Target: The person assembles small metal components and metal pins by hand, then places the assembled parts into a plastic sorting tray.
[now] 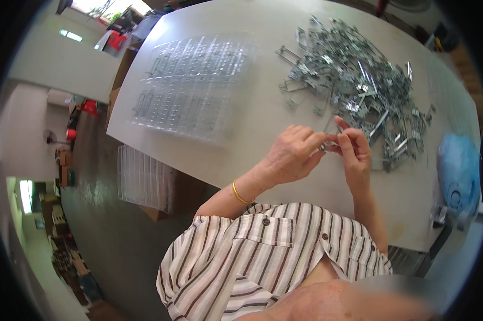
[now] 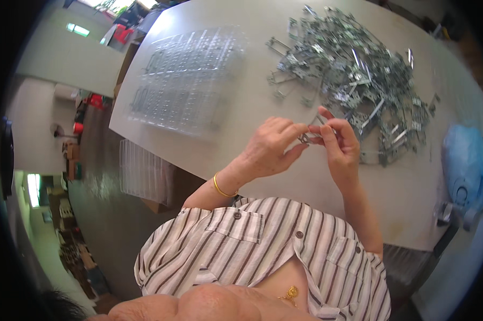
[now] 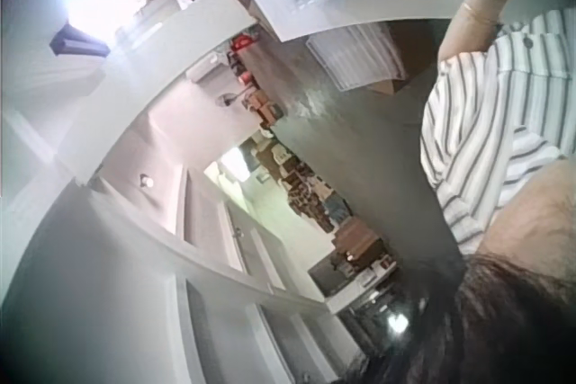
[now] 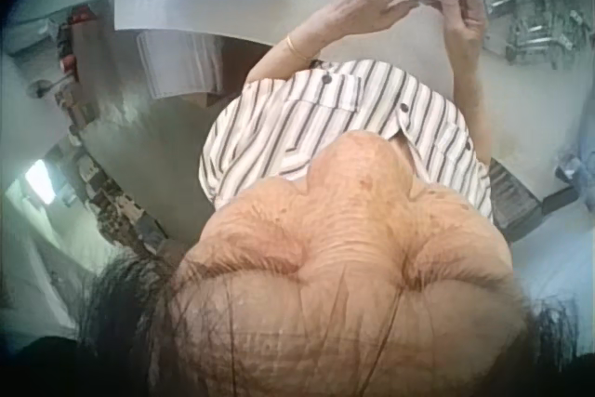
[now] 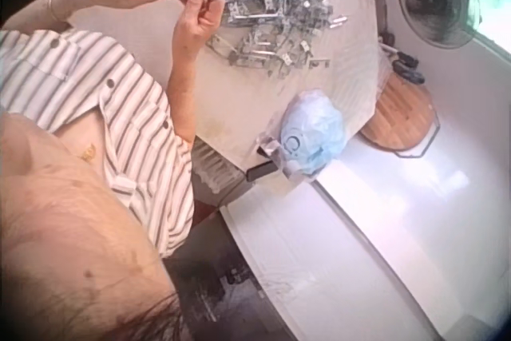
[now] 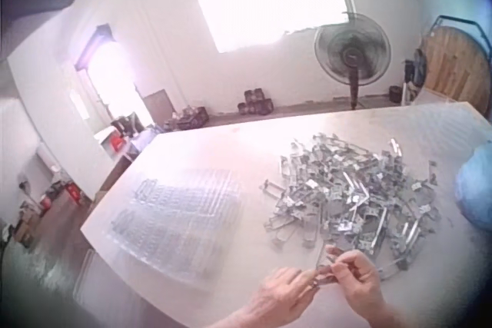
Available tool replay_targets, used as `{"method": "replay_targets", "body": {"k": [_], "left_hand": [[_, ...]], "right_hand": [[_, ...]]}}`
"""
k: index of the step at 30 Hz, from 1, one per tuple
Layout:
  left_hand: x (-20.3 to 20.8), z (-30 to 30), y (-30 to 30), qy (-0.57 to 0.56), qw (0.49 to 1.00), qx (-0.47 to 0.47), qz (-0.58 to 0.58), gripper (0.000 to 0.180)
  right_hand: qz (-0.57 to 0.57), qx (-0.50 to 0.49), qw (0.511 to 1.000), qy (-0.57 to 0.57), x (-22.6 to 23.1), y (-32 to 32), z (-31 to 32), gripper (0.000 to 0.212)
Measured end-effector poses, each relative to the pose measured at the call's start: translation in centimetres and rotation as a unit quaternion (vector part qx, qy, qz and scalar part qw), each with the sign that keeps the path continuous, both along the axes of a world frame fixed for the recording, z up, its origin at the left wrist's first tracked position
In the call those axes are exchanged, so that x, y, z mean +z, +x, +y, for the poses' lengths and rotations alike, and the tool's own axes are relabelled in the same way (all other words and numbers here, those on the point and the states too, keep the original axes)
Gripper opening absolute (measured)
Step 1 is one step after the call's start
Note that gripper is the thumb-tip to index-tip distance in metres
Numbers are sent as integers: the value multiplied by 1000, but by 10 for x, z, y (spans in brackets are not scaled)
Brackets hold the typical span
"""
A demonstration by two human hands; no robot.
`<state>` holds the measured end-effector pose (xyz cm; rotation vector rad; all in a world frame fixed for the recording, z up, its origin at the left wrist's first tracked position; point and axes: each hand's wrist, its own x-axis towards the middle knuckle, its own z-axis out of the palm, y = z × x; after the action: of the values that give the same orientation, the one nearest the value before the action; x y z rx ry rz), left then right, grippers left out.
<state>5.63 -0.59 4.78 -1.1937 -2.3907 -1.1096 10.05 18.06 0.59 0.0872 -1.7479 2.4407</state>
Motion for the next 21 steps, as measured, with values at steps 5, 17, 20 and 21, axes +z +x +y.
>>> {"method": "replay_targets", "body": {"k": [5, 17, 20, 21], "left_hand": [[1, -4, 8, -1, 999, -11, -32, 30], [-5, -32, 8, 21, 999, 0, -30, 12], [11, -50, 12, 39, 998, 45, -12, 11], [19, -59, 12, 55, 996, 67, 1, 11]], "right_hand": [[17, -11, 999, 29, 0, 2, -4, 10], [0, 0, 999, 36, 2, 7, -15, 10], [-10, -20, 999, 42, 4, 8, -18, 12], [-22, -2, 998, 53, 0, 7, -16, 11]]}}
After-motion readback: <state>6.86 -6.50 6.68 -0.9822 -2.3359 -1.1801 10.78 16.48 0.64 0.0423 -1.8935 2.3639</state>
